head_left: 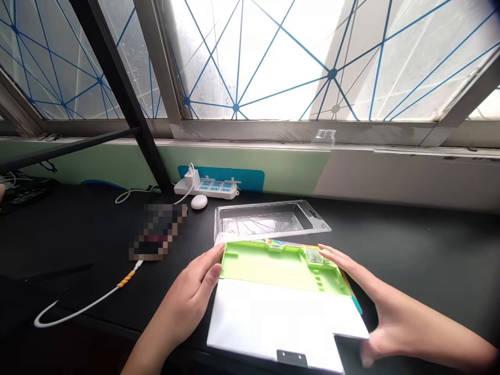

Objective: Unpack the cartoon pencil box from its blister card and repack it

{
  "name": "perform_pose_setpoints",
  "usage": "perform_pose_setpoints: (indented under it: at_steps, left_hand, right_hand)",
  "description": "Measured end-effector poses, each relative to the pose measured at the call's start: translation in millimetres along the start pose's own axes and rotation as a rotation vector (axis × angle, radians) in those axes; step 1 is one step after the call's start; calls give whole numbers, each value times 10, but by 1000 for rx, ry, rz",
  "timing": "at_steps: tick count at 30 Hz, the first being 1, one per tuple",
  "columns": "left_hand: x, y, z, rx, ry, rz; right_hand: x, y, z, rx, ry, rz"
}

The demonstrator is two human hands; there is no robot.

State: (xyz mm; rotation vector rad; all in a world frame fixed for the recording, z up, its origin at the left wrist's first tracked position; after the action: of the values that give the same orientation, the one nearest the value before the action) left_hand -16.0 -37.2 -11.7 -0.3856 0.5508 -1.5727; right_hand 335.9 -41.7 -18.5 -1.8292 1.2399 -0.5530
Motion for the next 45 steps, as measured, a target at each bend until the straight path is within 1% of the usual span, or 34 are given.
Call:
perform_pose_setpoints:
  at_steps: [3, 5, 8, 10, 13, 15, 18, 21, 24, 28, 30, 32, 34, 35, 37, 40, 43, 45]
  left_hand:
    - [7, 10, 2, 73, -3, -21]
    - [11, -2, 34, 103, 21, -19]
    - [12, -44, 65, 130, 56, 12]
    - [16, -56, 47, 96, 59, 31]
    - [36, -36, 28, -72, 98, 62]
    - [63, -27, 86, -189, 196, 119]
    - [125, -57, 267, -288, 409, 255]
    - [161, -140, 474, -310, 591, 352]
    - [131, -300, 676, -294, 687, 417]
    - [1, -554, 871, -284, 704, 541]
    - [-162, -594, 895, -297, 676, 541]
    - [-437, -551, 826, -310, 579, 462]
    - [-757, -438, 664, -300, 419, 331]
    - [-888, -389, 583, -282, 351, 295]
    - [-1066, -310, 476, -288, 289, 284]
    - [-1153, -205, 372, -289, 274, 277]
    - [-1117, -122, 287, -311, 280, 221]
    - [-1078, -96, 247, -312, 282, 182]
  right_hand:
    - [-45, -43, -40, -79, 43, 52]
    - [-78, -78, -46, -155, 41, 95]
    - [-100, -120, 33, -232, 75, 183]
    - [-97, -106, 89, -228, 101, 210]
    - [-85, -32, 43, -126, 46, 171]
    - [-71, -16, -20, -73, 10, 163]
    - [-79, -66, -91, -126, 10, 168]
    - [-177, -224, -112, -243, 21, 184]
    - [-365, -434, -123, -350, 1, 176]
    - [-658, -605, -176, -439, -28, 94]
    - [-821, -642, -188, -437, -36, 94]
    - [-1006, -628, -173, -410, -43, 114]
    - [-1194, -582, -134, -365, -59, 164]
    - [-1278, -549, -108, -330, -70, 194]
    - [-1403, -465, -49, -250, -90, 247]
    - [-1467, -296, 46, -168, -92, 259]
    - [-1422, -180, 93, -131, -84, 252]
    - [-1379, -133, 78, -53, -99, 242]
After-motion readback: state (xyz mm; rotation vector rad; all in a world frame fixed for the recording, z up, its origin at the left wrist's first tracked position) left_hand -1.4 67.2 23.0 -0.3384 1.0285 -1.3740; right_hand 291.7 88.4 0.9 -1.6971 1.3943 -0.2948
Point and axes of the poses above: each hand's wrist, its own x-axis away from the middle knuckle, its own y-axis out of the palm, z = x × y, the point moved 9 cm from there along -x, towards the middle knuckle, and after that the axes turned 7 degrees about z, right-handed, at the moved point
